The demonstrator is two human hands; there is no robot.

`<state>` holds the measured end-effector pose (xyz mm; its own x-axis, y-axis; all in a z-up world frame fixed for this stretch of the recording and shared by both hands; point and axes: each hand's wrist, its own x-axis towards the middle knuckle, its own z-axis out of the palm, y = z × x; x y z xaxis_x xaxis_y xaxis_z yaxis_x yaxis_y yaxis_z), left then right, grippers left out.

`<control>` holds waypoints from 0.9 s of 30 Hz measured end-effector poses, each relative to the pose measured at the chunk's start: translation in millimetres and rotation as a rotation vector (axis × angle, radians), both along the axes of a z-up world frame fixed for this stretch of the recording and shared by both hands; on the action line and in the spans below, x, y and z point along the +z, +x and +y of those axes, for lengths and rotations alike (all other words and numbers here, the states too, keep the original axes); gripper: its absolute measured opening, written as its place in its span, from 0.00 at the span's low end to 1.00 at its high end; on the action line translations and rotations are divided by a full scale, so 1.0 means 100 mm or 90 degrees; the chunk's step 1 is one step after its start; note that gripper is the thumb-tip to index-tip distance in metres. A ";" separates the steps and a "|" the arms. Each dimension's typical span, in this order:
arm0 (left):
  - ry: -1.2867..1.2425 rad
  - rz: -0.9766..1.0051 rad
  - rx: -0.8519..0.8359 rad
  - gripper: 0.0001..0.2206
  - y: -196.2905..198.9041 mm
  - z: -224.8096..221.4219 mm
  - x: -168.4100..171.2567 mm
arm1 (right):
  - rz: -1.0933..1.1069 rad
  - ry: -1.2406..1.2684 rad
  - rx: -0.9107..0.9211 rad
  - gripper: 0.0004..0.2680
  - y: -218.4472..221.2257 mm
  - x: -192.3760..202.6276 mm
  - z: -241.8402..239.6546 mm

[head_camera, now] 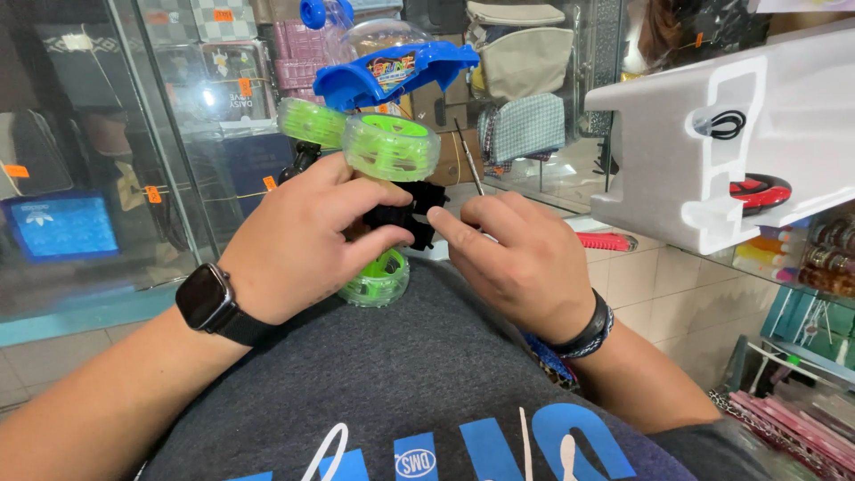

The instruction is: A person uses a small screwdriver to assemble a blue and green toy stunt car on a glass display counter.

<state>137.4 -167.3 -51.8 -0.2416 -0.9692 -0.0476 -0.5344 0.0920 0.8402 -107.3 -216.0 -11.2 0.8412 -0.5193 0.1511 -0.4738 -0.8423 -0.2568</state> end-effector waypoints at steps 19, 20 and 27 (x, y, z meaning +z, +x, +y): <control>0.004 -0.001 -0.010 0.15 0.00 0.02 0.03 | -0.033 0.046 -0.013 0.12 -0.09 -0.01 0.03; 0.006 0.000 -0.012 0.15 -0.01 0.02 0.03 | -0.032 0.048 -0.015 0.12 -0.08 0.00 0.04; -0.008 -0.023 -0.005 0.15 -0.02 0.03 0.02 | -0.017 0.056 -0.021 0.10 -0.01 0.00 0.04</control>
